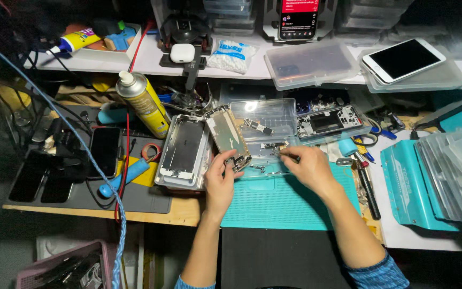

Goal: The person disassembles a smartphone at a repair workbench, removing its internal components and transferring them into a replacement housing. They use tweezers to move small parts, handle the frame and screen, and press components into place while working over a teal mat.

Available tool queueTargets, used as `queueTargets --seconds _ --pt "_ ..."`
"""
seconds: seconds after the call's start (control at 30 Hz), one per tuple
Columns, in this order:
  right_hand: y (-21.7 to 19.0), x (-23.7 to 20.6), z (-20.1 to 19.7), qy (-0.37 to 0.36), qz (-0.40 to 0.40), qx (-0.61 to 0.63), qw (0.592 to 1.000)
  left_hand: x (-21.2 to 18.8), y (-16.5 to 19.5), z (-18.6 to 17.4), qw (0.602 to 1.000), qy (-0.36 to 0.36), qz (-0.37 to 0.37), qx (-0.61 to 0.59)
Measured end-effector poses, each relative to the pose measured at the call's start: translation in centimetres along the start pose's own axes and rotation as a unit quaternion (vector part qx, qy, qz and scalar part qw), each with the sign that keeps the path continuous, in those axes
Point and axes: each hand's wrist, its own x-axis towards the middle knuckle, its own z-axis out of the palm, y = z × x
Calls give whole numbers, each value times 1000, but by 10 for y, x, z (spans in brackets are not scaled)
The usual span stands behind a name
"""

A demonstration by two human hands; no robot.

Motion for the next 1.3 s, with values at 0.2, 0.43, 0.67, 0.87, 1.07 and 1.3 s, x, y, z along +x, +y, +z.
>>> queueTargets --seconds 0.2,0.43,0.67,0.87,1.07,1.3 --pt "4 -7 -2 2 -6 14 1000 1 -9 -2 999 12 -41 -17" --pt "12 -15 -12 27 -17 24 999 5 -9 0 998 19 -49 -45" --pt "11 -21 -14 25 -13 37 999 13 -4 13 995 -9 -62 -74" --pt "2 -16 -6 24 -52 -15 998 14 -6 18 994 -11 -61 -96" --pt "-2 -14 -8 0 -52 -27 998 11 -10 14 997 -12 -44 -65" --pt "-11 -23 -33 30 -72 122 989 4 -3 16 998 -31 -47 -30"
